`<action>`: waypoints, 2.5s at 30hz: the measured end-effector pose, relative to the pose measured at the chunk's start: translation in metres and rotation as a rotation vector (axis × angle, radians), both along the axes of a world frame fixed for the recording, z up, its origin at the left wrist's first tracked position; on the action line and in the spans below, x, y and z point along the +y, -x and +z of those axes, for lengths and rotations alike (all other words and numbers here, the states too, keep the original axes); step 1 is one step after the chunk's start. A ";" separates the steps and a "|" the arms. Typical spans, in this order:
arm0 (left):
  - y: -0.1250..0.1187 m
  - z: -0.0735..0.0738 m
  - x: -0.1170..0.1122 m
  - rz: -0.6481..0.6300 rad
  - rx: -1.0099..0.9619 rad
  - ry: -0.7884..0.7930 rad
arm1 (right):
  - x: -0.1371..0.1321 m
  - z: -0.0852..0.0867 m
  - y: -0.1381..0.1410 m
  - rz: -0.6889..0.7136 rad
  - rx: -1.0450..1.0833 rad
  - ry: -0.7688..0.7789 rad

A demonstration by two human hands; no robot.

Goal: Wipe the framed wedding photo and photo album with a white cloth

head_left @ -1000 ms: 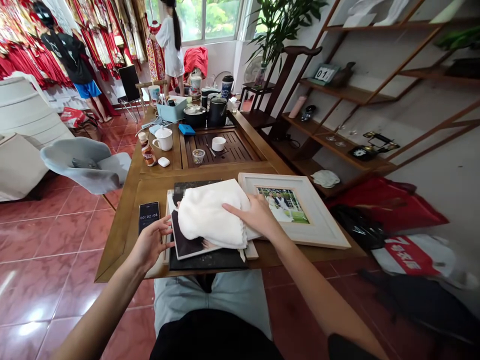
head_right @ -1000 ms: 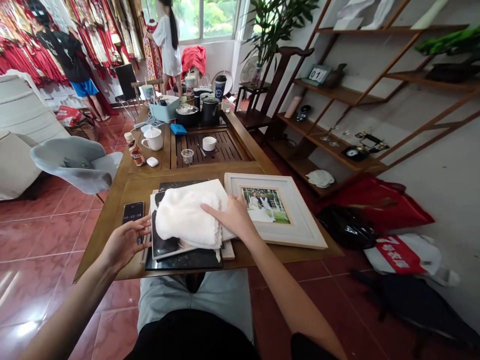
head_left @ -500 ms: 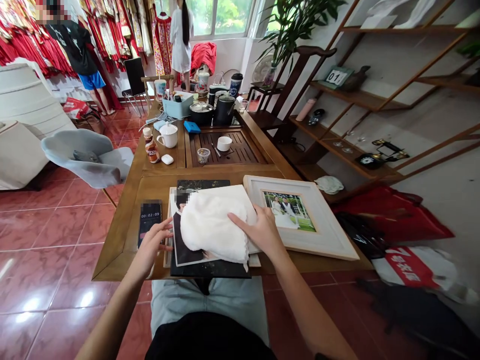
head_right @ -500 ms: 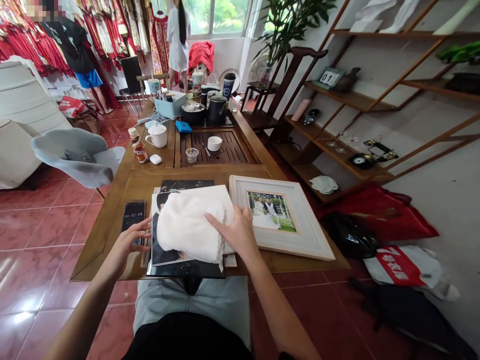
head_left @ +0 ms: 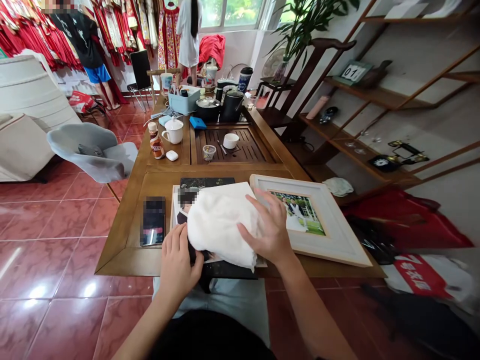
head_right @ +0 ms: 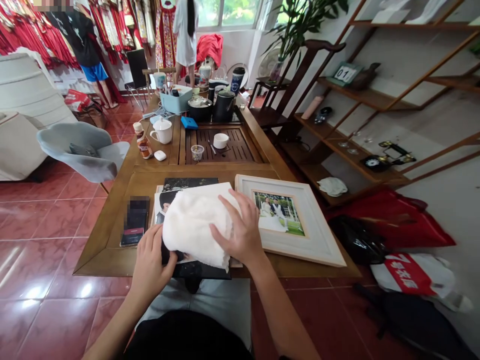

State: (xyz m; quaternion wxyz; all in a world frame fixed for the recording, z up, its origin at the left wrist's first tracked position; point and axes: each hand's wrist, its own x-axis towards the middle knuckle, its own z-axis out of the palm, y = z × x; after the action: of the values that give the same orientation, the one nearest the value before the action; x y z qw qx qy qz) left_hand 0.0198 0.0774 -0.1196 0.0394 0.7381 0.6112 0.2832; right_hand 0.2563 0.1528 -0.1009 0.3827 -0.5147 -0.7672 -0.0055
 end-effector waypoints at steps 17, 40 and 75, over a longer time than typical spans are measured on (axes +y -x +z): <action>-0.001 -0.018 0.011 -0.107 0.106 -0.007 | -0.005 0.006 0.010 0.235 -0.376 0.272; -0.001 -0.022 0.011 -0.142 0.113 0.009 | 0.007 0.007 -0.010 0.458 -0.364 0.276; 0.001 -0.020 0.014 -0.145 0.137 -0.048 | 0.005 0.003 -0.007 0.450 -0.334 0.215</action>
State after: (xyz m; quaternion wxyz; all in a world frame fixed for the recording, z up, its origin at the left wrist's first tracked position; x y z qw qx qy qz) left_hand 0.0183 0.0910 -0.1399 0.0000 0.7989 0.5502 0.2430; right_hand 0.2630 0.1577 -0.0980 0.1861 -0.3613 -0.9105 0.0765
